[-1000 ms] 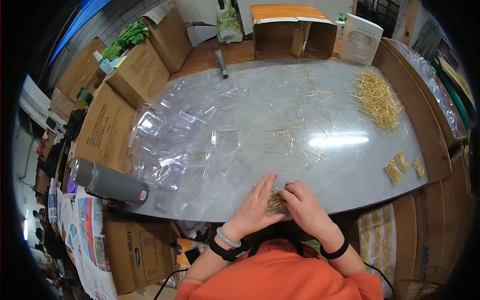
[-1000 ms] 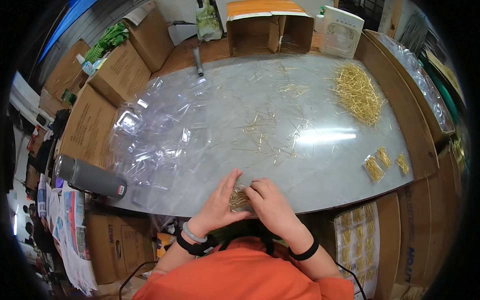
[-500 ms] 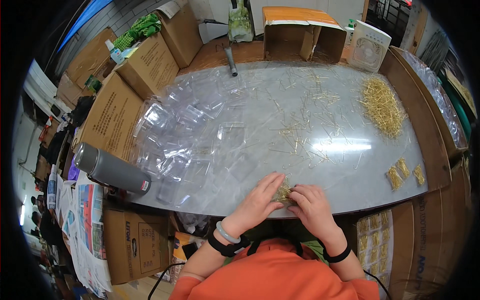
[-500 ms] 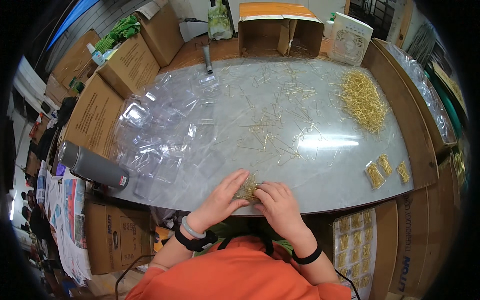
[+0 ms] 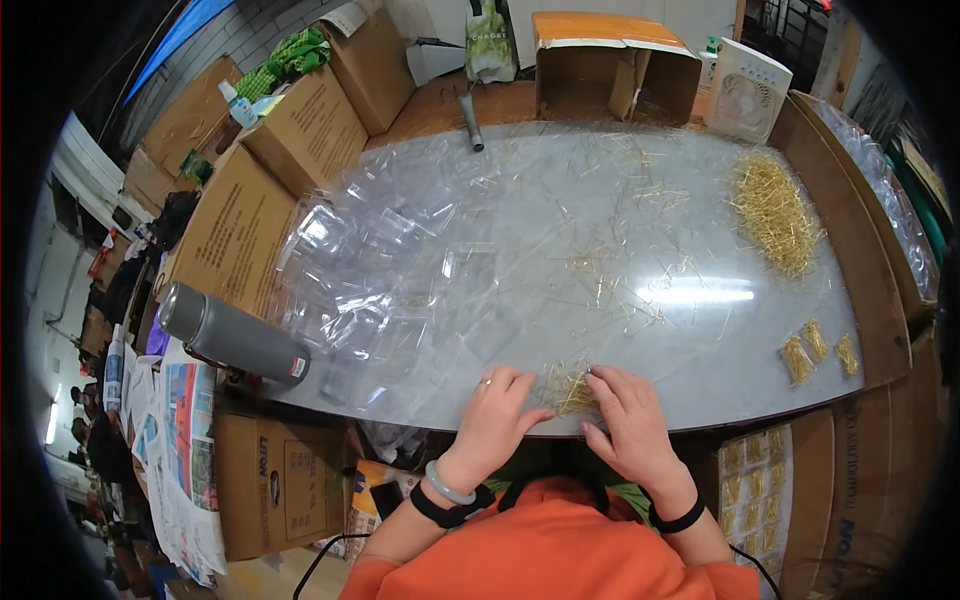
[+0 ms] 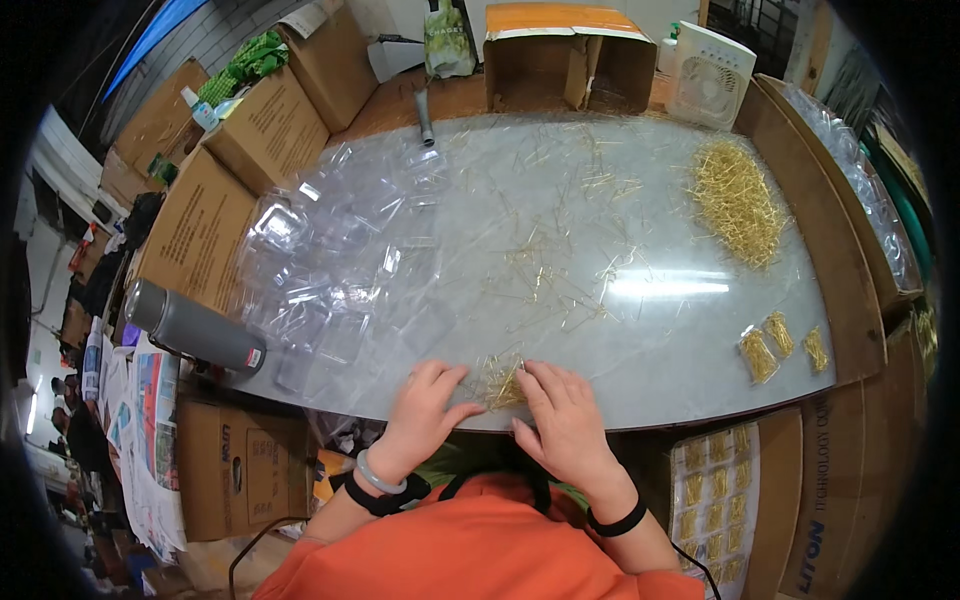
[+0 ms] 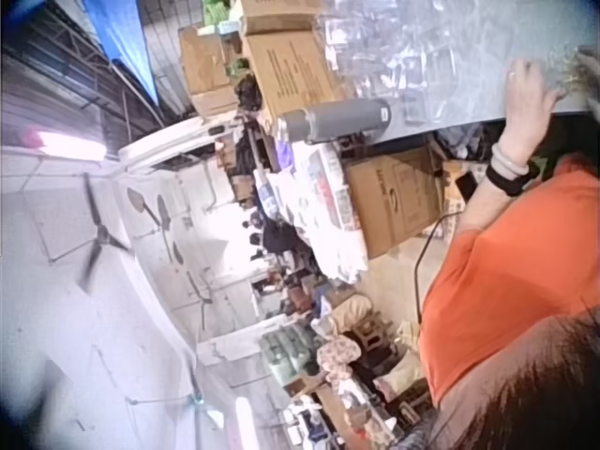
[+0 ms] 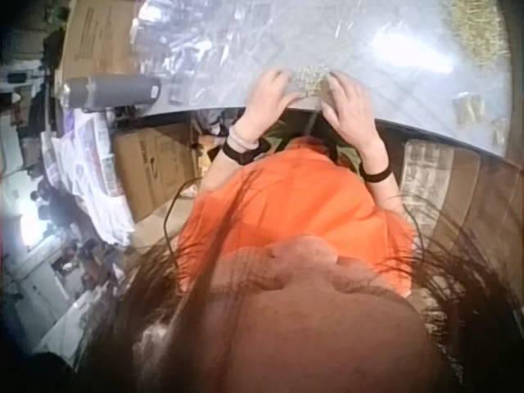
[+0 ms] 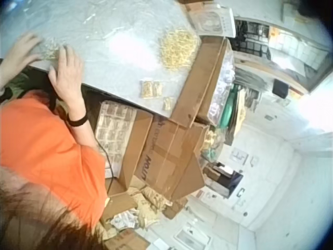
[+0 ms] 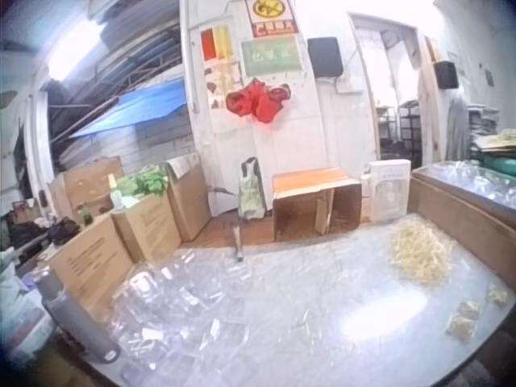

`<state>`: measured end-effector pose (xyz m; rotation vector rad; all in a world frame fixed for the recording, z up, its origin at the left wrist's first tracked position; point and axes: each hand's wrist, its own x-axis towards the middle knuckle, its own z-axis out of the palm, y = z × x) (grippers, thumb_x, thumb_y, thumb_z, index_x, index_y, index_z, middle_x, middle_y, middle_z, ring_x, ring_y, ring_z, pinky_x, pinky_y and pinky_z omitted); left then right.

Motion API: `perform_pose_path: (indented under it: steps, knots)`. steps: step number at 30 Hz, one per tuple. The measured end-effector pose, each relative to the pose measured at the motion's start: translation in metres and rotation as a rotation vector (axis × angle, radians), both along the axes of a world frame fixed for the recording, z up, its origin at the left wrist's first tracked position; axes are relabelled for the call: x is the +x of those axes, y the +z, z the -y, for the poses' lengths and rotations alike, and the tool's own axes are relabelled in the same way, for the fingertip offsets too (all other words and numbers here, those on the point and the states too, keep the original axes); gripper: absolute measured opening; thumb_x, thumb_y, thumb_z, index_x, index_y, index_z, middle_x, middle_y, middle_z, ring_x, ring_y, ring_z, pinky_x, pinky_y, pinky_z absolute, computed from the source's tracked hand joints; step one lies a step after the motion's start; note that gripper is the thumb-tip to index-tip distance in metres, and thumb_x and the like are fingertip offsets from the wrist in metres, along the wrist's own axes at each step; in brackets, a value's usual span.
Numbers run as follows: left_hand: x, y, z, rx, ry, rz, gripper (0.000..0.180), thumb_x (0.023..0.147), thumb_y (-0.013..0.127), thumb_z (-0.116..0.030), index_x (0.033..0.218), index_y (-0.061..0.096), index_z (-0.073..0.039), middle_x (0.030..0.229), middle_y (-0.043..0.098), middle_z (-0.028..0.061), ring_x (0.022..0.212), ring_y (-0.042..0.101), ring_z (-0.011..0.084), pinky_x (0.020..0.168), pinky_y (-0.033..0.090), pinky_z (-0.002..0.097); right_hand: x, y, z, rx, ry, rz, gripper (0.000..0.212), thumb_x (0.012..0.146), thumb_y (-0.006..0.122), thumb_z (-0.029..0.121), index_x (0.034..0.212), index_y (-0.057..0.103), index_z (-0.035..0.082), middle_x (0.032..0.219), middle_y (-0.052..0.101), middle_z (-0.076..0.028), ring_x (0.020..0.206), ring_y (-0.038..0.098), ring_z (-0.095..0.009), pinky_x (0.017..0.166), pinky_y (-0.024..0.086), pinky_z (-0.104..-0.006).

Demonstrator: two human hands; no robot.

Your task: The recorder is sorting and counting small gold-colored metal pins at a workshop table.

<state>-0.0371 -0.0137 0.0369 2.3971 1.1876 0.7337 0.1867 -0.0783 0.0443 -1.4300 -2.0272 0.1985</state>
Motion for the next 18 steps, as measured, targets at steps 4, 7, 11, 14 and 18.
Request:
perform_pose_path:
  steps: [4,7,11,14,18]
  knots:
    - [0.020,-0.004,-0.002,-0.021,-0.014,-0.005,0.041,0.085,0.081,-0.019,0.118,0.066,0.000,0.105,0.061,0.0167,0.097,0.061,0.0365,0.085,0.051,0.0434,-0.002,-0.019,-0.008,0.017,-0.023,0.114,0.054,0.085,0.075,0.011,0.135,0.055,0.004,0.138,0.057,-0.016,0.125,0.055,-0.035,0.106,0.044,-0.0460]
    - [0.023,-0.005,-0.002,-0.115,-0.053,0.089,0.044,0.086,0.080,-0.018,0.123,0.064,0.000,0.113,0.060,0.0177,0.100,0.062,0.0355,0.087,0.051,0.0425,0.008,-0.023,-0.016,-0.041,-0.009,0.030,0.055,0.086,0.076,0.013,0.136,0.055,0.004,0.138,0.058,-0.014,0.125,0.054,-0.035,0.106,0.044,-0.0458]
    - [0.013,0.003,-0.004,-0.144,-0.074,0.099,0.063,0.082,0.084,-0.027,0.133,0.060,0.002,0.128,0.056,0.0181,0.114,0.056,0.0364,0.098,0.047,0.0436,0.024,0.000,-0.014,-0.117,0.019,-0.092,0.054,0.086,0.076,0.012,0.136,0.056,0.005,0.136,0.059,-0.012,0.125,0.054,-0.034,0.105,0.044,-0.0453]
    - [0.018,0.015,-0.005,-0.059,-0.094,-0.070,0.078,0.076,0.088,-0.035,0.136,0.057,0.003,0.133,0.054,0.0173,0.123,0.050,0.0372,0.106,0.040,0.0466,0.035,0.002,-0.012,-0.087,0.027,-0.046,0.050,0.084,0.076,0.009,0.132,0.059,0.007,0.131,0.063,-0.009,0.122,0.056,-0.032,0.103,0.045,-0.0436]
    - [0.029,0.013,-0.010,-0.043,-0.111,-0.060,0.081,0.071,0.090,-0.041,0.135,0.060,-0.001,0.131,0.055,0.0151,0.125,0.048,0.0357,0.109,0.035,0.0491,0.031,-0.017,-0.008,0.016,0.062,-0.028,0.042,0.079,0.073,0.004,0.121,0.066,0.009,0.120,0.069,-0.004,0.113,0.061,-0.029,0.096,0.050,-0.0411]
